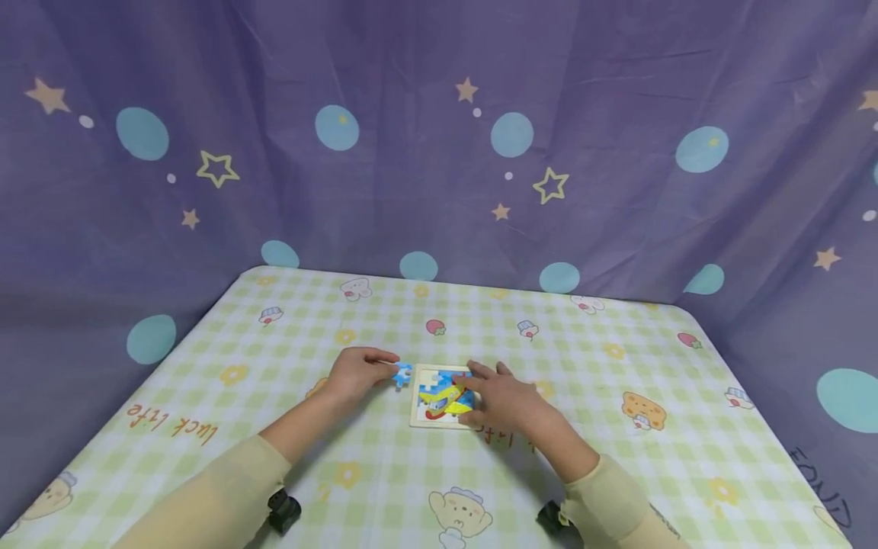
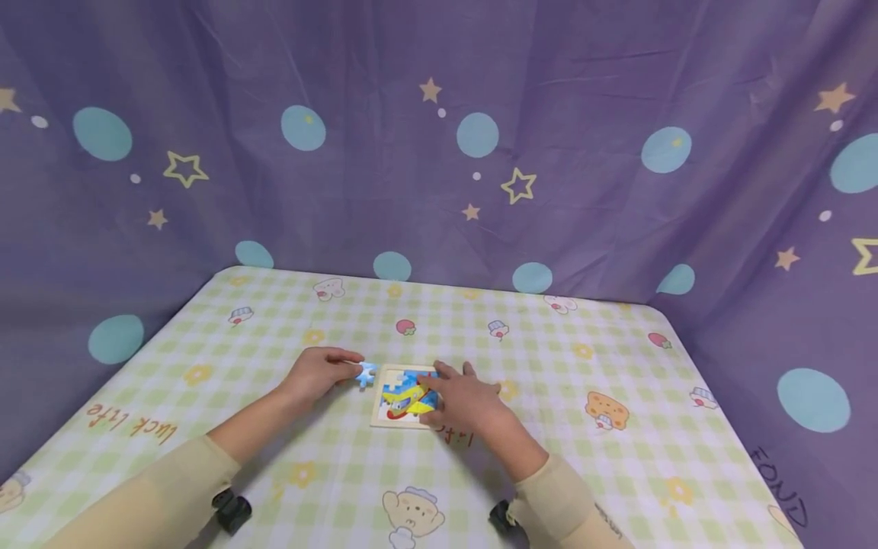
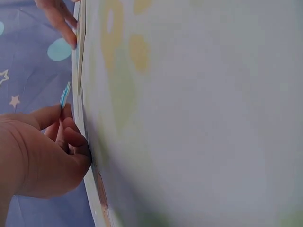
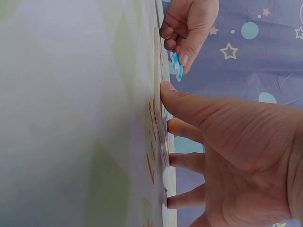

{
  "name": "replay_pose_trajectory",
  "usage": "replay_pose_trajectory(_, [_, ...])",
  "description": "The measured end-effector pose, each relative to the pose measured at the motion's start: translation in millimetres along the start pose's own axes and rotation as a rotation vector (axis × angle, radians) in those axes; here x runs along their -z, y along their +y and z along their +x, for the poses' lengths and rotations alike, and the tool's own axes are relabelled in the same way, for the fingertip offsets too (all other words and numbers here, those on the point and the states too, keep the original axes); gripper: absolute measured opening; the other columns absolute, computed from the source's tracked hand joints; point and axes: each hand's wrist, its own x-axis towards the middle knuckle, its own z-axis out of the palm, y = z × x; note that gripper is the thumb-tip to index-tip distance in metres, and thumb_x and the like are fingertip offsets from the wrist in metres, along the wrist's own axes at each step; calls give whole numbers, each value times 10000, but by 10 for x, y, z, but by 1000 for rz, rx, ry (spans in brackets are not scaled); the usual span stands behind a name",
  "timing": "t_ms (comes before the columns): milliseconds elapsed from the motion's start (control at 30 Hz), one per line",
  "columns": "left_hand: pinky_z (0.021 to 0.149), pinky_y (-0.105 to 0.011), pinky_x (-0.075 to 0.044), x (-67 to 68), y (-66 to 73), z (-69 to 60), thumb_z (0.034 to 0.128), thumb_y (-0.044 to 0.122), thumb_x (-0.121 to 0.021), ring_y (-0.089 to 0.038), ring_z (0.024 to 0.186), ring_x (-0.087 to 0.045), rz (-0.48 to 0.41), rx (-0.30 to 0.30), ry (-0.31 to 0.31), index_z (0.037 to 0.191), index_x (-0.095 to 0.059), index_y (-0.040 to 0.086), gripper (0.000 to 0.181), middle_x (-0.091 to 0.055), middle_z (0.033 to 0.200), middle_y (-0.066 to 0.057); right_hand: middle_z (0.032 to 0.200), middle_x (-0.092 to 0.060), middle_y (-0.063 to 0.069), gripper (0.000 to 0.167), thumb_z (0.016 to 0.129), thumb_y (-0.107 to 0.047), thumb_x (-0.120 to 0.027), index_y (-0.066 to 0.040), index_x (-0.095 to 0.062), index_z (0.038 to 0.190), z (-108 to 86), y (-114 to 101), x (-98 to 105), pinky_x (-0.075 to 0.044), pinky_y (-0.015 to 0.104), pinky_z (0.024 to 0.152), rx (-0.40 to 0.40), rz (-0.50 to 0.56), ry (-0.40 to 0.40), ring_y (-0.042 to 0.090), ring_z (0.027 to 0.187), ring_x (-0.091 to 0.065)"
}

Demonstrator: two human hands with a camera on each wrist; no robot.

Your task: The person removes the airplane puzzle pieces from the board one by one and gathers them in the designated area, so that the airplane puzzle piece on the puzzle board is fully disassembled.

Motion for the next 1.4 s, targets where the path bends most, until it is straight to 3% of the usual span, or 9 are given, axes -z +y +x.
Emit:
replay_pose_trajectory(233, [745,-270,-525,123,-58,-8,912,114,-742,-166,874,-615,7,5,1,1107,-762,22,216,-684,1193,-132,1649,-274,26,714,908,-492,-727,-307,-451,1540,8,4,-19,-338,834,888,0,-10,0,531,1451,-220])
replay_pose_trajectory(333, [562,-238,-473,189,-82,-15,916,108,-739,-125,660,-549,-19,34,-3,1120,-756,26,221,-692,1068,-130,1647,-277,31,717,908,-494,-726,-302,-450,1541,8,5,-20,-338,837,881,3,-10,-1,530,1450,-225])
replay_pose_trajectory(500, [363,-234,-287,295,-131,-24,931,115,-727,-74,375,-258,-82,101,-28,1167,-740,55,244,-630,784,-91,1648,-276,28,713,907,-498,-725,-304,-454,1538,10,6,-19,-330,843,880,2,-8,-4,526,1453,-222])
replay_pose_trajectory(600, [416,-243,-351,352,-140,-40,934,133,-730,-85,464,-387,-61,88,-22,1174,-739,50,254,-651,875,-69,1650,-271,18,713,907,-500,-725,-309,-454,1538,8,5,-23,-328,840,888,-2,-8,-8,522,1457,-215])
replay_pose_trajectory(700, [556,-256,-451,402,-139,-62,935,145,-732,-139,710,-551,-22,60,-5,1164,-745,39,252,-672,1073,-103,1650,-271,18,716,906,-500,-726,-308,-453,1539,7,2,-25,-328,840,887,-4,-4,-7,522,1457,-214])
replay_pose_trajectory(733, [628,-260,-475,418,-139,-69,938,146,-729,-161,811,-575,-9,48,-2,1163,-744,32,253,-663,1155,-114,1650,-271,20,718,905,-501,-727,-307,-452,1539,4,0,-24,-330,840,886,-4,-5,-7,522,1457,-215])
replay_pose_trajectory(867, [792,-300,-511,481,-152,-79,944,140,-720,-211,965,-603,-6,28,4,1161,-741,12,252,-635,1287,-163,1646,-280,28,722,902,-499,-731,-298,-455,1539,-3,-3,-16,-333,844,873,1,-4,0,525,1452,-226])
replay_pose_trajectory(1100, [775,-314,-517,603,-205,-96,952,159,-717,-226,960,-618,-6,29,-1,1192,-729,9,283,-647,1280,-162,1651,-268,25,718,914,-501,-715,-306,-439,1547,5,1,-21,-329,841,885,2,-9,-6,523,1457,-215])
replay_pose_trajectory(1400, [626,-269,-493,718,-253,-100,940,129,-725,-176,785,-581,-22,56,28,1183,-719,-24,288,-694,1036,-85,1651,-269,22,719,911,-502,-718,-309,-440,1546,11,5,-24,-326,844,883,0,-7,-6,522,1456,-215])
